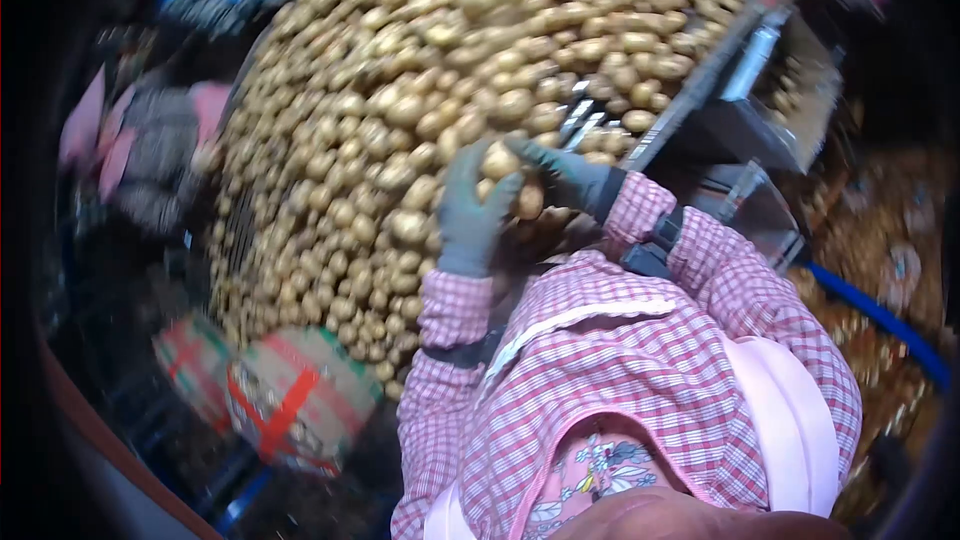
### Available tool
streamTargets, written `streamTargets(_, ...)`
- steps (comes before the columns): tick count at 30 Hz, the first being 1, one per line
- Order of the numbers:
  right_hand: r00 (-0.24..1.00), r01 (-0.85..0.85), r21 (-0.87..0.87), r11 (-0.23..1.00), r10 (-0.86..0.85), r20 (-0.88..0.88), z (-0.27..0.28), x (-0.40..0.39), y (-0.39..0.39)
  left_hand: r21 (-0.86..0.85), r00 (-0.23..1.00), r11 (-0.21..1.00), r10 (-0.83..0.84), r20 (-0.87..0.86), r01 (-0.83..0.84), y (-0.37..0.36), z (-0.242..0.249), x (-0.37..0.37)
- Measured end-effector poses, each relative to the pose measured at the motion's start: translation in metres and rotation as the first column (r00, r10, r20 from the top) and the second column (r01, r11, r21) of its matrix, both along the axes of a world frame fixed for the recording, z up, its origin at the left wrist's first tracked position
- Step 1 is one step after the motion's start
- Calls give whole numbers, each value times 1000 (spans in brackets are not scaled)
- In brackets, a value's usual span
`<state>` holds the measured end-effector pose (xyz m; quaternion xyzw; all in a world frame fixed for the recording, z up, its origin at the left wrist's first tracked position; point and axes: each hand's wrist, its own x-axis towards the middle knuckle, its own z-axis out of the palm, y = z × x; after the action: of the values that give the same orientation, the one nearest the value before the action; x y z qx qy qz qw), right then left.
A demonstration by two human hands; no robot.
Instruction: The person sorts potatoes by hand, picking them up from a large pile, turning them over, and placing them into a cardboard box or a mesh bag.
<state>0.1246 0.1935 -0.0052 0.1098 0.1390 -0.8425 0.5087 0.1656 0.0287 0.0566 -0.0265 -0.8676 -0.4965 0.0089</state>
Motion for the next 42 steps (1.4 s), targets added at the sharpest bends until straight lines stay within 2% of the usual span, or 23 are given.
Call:
streamTargets(3,979,22,103,994,-1,-205,45,0,66,195,930,974,-177,322,118,23,-2,-22)
streamTargets(4,991,-6,40,999,11,-131,24,0,81,288,883,944,-267,386,160,34,0,-29)
streamTargets(7,978,187,230,955,-159,-135,48,12,123,394,824,885,-406,394,247,76,4,-43)
streamTargets(8,941,322,227,919,-284,-184,27,16,129,310,836,854,-495,239,417,87,-4,-49)
streamTargets(9,887,446,211,870,-399,-232,10,20,133,267,842,864,-488,230,428,98,-12,-51)
streamTargets(10,883,470,202,859,-457,-109,21,20,152,228,850,873,-478,222,432,114,-7,-51)
streamTargets(12,856,466,254,847,-359,-373,18,18,220,222,841,869,-488,233,443,131,1,-50)
streamTargets(14,782,620,308,721,-538,-315,-19,23,279,276,814,860,-501,295,430,129,-5,-50)
streamTargets(15,733,679,336,653,-569,-373,-6,21,302,225,826,856,-512,237,466,124,-18,-50)
streamTargets(16,680,733,355,581,-593,-432,6,17,326,246,813,877,-476,334,412,120,-16,-47)
streamTargets(18,622,778,293,555,-619,-479,-28,17,389,316,800,888,-445,403,334,112,-15,-40)
streamTargets(21,600,791,509,340,-593,-537,-2,19,432,290,777,944,-301,552,159,92,-14,-27)
streamTargets(23,575,795,543,271,-622,-532,-2,23,452,276,854,949,-267,447,152,72,-27,-18)
streamTargets(24,560,796,557,237,-638,-529,-6,24,463,227,806,974,-134,576,0,75,-7,-15)
streamTargets(28,431,673,738,-56,-781,-452,-60,43,551,76,916,997,-2,402,-31,30,-35,-5)
streamTargets(29,526,636,772,-2,-731,-435,-45,59,566,78,903,994,34,429,-74,23,-37,-3)
streamTargets(32,461,562,777,-284,-672,-579,-27,91,611,113,864,971,128,487,-208,-6,-55,1)
streamTargets(35,618,531,655,-537,-284,-733,-71,117,725,207,852,945,116,511,-253,-4,-51,0)
streamTargets(36,754,354,695,-626,-249,-608,-59,111,729,210,854,947,107,508,-244,-7,-57,-1)
streamTargets(38,724,339,750,-568,-351,-594,-26,77,694,164,885,957,145,442,-239,-3,-53,-3)
streamTargets(39,570,499,765,-407,-511,-643,-16,55,647,101,905,964,192,380,-247,9,-49,-4)
streamTargets(41,470,676,703,-222,-605,-643,-43,4,604,-115,945,989,122,304,-91,12,-39,-2)
streamTargets(42,566,686,722,-92,-556,-609,-18,-19,539,-80,886,989,149,439,-127,17,-17,0)
